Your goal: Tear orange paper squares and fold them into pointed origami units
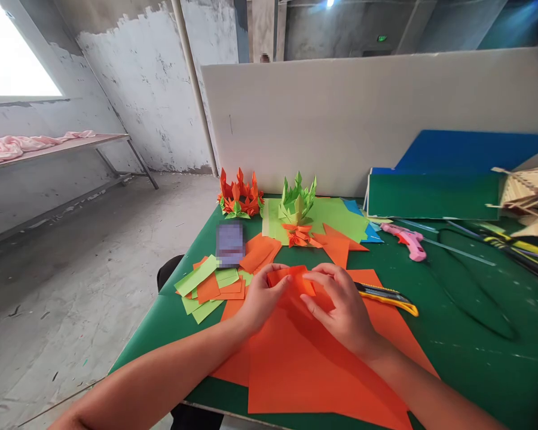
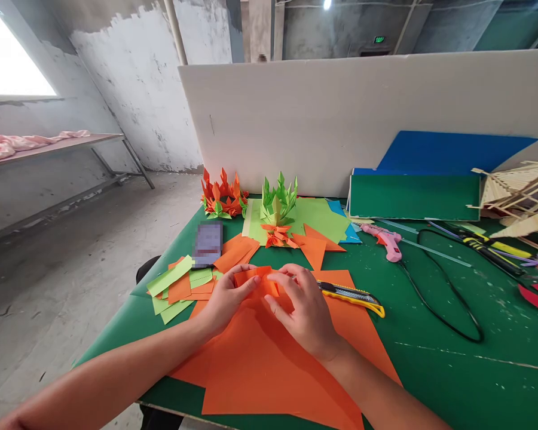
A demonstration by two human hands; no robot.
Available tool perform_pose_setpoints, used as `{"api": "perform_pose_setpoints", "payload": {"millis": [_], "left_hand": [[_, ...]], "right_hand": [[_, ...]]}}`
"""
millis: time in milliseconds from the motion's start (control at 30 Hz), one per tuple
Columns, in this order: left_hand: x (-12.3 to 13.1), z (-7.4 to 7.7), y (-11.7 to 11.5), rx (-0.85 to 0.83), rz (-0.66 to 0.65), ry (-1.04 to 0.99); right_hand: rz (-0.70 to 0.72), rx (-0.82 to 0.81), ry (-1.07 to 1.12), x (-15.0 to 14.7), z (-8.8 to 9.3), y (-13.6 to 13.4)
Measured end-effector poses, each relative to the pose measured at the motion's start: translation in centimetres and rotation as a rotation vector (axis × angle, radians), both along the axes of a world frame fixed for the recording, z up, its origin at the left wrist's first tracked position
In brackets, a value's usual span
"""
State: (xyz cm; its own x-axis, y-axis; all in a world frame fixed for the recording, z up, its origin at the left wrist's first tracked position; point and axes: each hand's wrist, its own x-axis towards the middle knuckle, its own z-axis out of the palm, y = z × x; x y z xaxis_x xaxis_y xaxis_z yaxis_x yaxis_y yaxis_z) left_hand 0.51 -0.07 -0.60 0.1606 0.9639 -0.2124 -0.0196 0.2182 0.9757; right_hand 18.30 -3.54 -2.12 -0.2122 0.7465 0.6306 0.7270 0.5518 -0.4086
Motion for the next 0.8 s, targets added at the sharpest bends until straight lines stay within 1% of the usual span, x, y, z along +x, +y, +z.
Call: {"api": "perform_pose_setpoints", "payload": {"millis": [133,267,433,533,700,800], "left_hand": [[0.03,-0.38,0.04,0.004,0.003,-0.015],[-0.02,-0.76,0.06,0.005,0.025,-0.035],[-0.02,-0.58,0.03,0.034,0.04,-0.103],[0.04,-0.4,0.0,0.019,0.033,-0.118],[0.25,-0.11,-0.13,-0.078,-0.009,-0.276],[0.34,0.05,-0.22,-0.09,-0.037,-0.311]], "right_hand": [[-0.051,0.035,-0.054,0.19,-0.09,0.35],[-0.08,0.034,-0.023,0.12,-0.21,0.53],[-0.131,0.01,0.036,-0.01,-0.13,0.51],[-0.121,0.019,0.045,0.02,-0.02,0.48],[-0.091,0.117,-0.02,0.17,0.22,0.47],[-0.084,0.191,-0.088,0.25,0.47,0.37]]}}
